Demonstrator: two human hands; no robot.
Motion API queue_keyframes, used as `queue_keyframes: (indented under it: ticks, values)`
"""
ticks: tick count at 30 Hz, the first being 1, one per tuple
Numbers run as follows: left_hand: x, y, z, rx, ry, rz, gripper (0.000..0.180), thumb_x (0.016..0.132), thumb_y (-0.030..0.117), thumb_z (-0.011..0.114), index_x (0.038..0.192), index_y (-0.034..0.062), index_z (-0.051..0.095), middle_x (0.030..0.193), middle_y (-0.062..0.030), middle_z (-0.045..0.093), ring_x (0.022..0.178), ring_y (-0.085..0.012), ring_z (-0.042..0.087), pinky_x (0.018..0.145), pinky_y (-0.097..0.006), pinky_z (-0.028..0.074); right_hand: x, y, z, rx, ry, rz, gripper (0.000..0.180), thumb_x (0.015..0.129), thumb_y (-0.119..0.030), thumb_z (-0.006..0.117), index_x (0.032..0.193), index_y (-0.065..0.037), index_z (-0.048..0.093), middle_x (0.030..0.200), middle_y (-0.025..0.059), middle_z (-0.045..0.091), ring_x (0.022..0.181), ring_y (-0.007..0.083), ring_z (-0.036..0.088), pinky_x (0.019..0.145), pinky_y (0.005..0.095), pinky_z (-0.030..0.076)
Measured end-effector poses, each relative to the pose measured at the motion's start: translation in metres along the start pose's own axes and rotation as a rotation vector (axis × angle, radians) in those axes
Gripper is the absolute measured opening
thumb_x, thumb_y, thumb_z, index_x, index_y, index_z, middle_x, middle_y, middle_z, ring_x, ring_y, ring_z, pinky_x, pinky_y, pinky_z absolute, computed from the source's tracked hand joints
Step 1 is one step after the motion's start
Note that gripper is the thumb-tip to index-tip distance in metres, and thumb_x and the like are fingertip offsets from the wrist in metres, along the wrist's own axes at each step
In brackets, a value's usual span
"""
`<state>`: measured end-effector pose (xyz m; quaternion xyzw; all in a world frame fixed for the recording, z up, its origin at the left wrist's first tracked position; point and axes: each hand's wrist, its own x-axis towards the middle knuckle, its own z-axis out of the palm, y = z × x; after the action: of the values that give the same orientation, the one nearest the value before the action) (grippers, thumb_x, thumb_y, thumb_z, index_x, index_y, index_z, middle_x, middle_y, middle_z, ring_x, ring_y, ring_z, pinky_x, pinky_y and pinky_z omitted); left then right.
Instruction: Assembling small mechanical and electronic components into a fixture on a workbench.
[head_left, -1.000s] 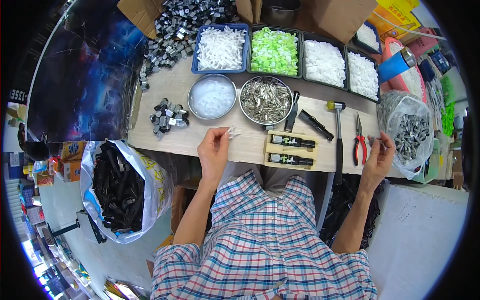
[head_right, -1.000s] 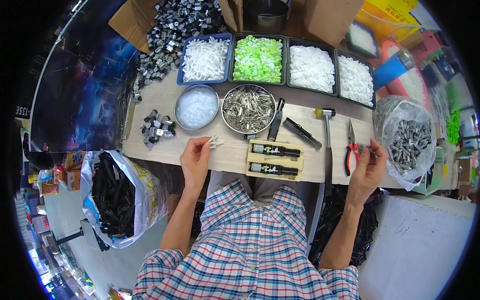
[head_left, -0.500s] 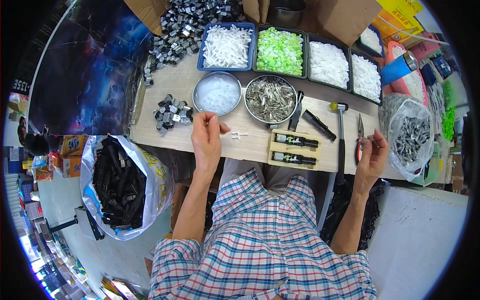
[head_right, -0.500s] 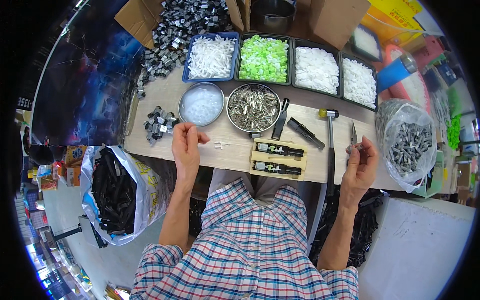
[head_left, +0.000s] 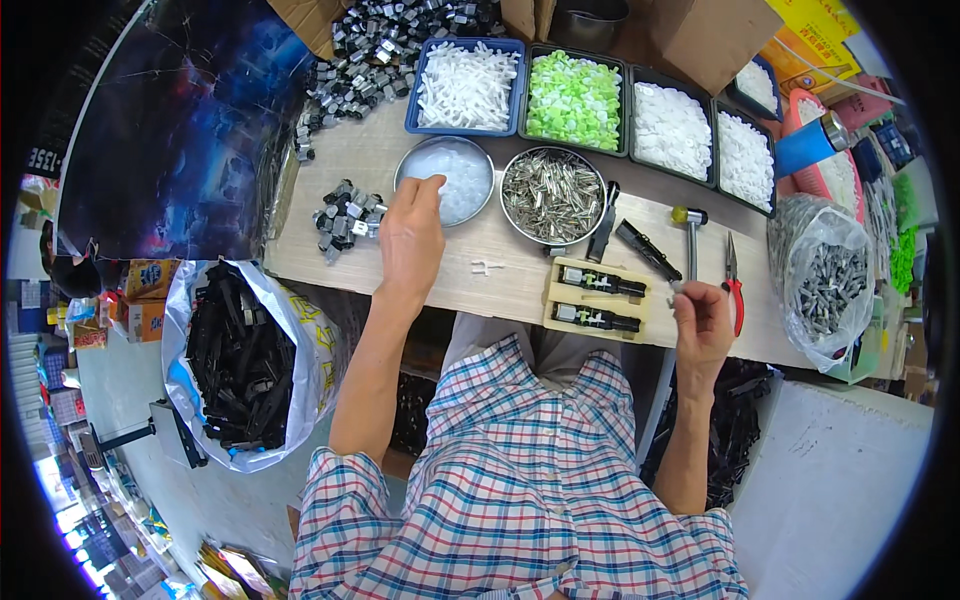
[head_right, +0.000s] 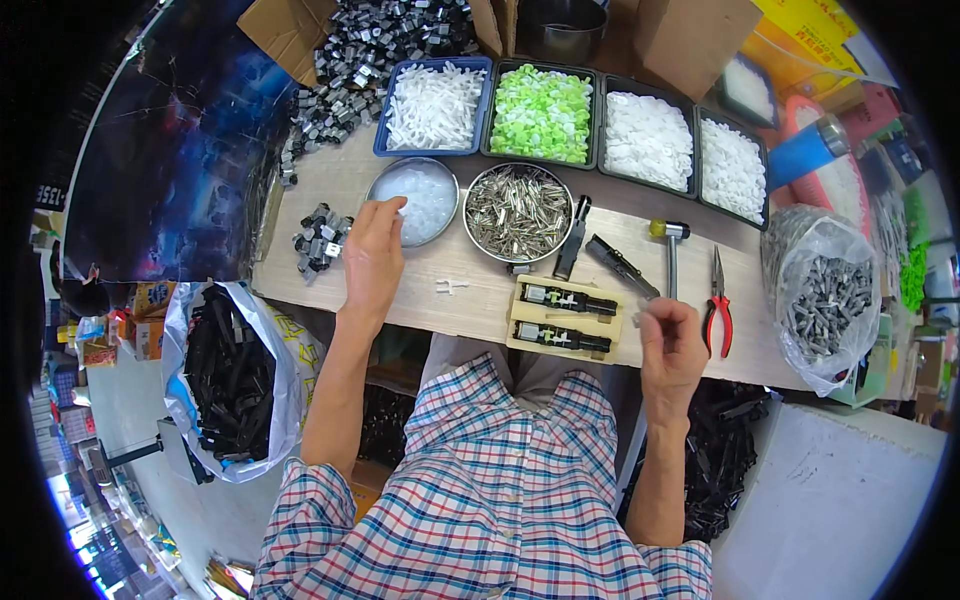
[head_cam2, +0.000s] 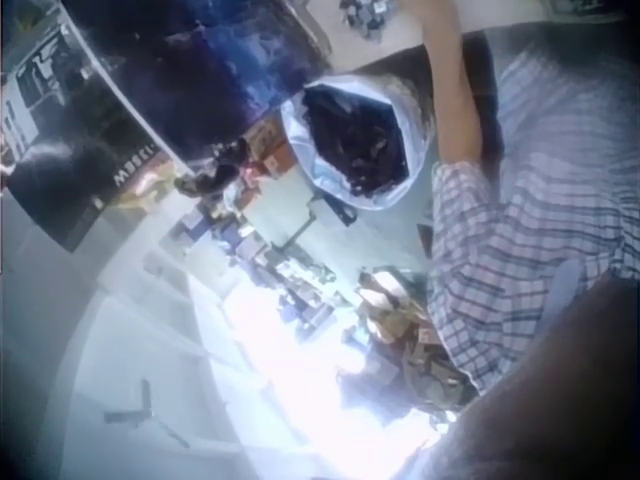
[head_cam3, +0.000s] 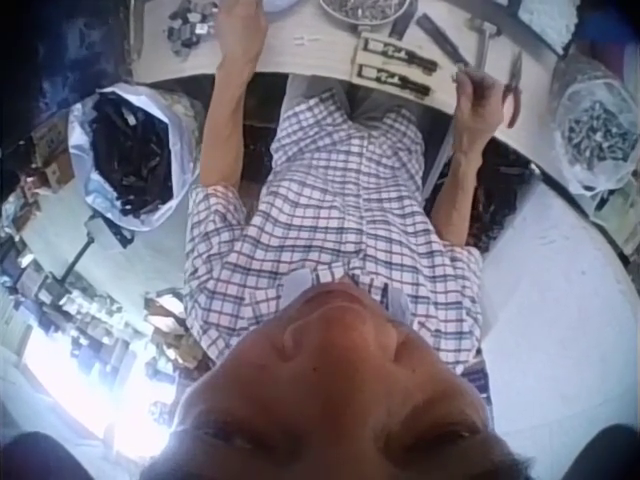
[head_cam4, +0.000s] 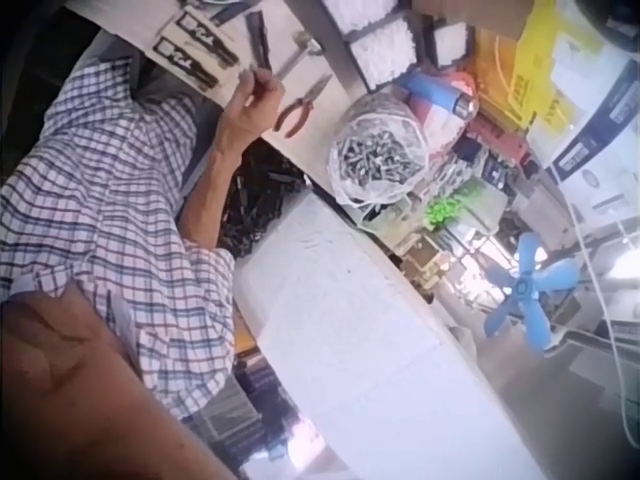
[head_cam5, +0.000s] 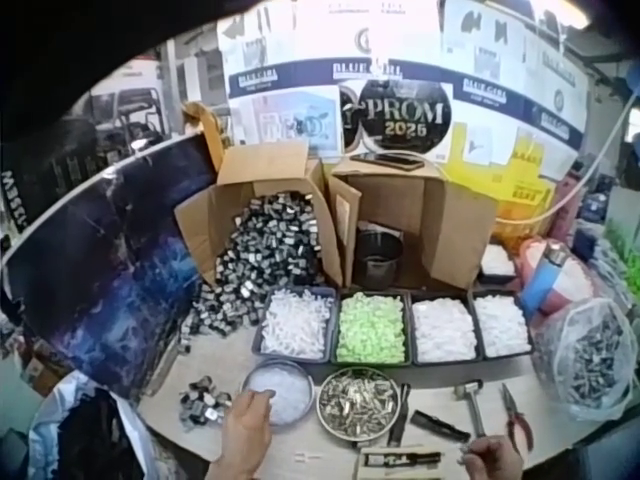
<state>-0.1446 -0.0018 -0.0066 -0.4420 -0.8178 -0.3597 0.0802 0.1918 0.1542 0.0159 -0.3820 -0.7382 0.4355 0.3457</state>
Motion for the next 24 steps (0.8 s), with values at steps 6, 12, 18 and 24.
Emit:
queue_keyframes:
  ticks: [6,12,18,24]
  values:
    - [0.000,-0.002,0.003,0.121,-0.007,0.118,0.030,0.087,-0.006,0.065,0.116,0.0015,0.065,0.095,-0.0144,0.066,0.092,-0.0339,0.065,0.078,-0.043,0.053,-0.003,-0.025,0.034,-0.093,-0.171,-0.194,0.013,0.095,0.007,0.061,0.107,0.000,0.061,0.098,0.0030,0.062,0.085,0.0101,0.059,0.081,0.0219,0.049]
    - [-0.015,0.018,0.002,-0.094,0.180,-0.067,0.024,0.089,-0.003,0.069,0.113,-0.0006,0.066,0.093,-0.0142,0.070,0.085,-0.0263,0.067,0.076,-0.037,0.053,-0.009,-0.031,0.076,0.007,-0.282,-0.077,0.016,0.094,0.004,0.065,0.110,0.001,0.064,0.094,0.0061,0.069,0.082,0.0105,0.067,0.073,0.0242,0.053]
    - [-0.039,0.054,0.006,-0.980,-0.024,-0.592,0.024,0.093,-0.001,0.070,0.116,-0.0028,0.064,0.096,-0.0039,0.069,0.085,-0.0079,0.062,0.077,-0.023,0.050,-0.002,-0.036,0.105,0.135,-0.271,0.033,0.013,0.096,-0.002,0.067,0.109,0.002,0.066,0.089,0.0050,0.070,0.079,0.0094,0.067,0.070,0.0248,0.054]
    - [-0.051,0.078,0.012,-1.096,-0.163,-0.592,0.024,0.093,-0.002,0.070,0.117,-0.0015,0.064,0.099,-0.0053,0.069,0.090,-0.0086,0.064,0.083,-0.022,0.052,-0.005,-0.028,0.091,0.224,-0.276,0.149,0.013,0.098,-0.002,0.064,0.110,0.003,0.066,0.087,0.0039,0.068,0.078,0.0081,0.065,0.071,0.0231,0.053]
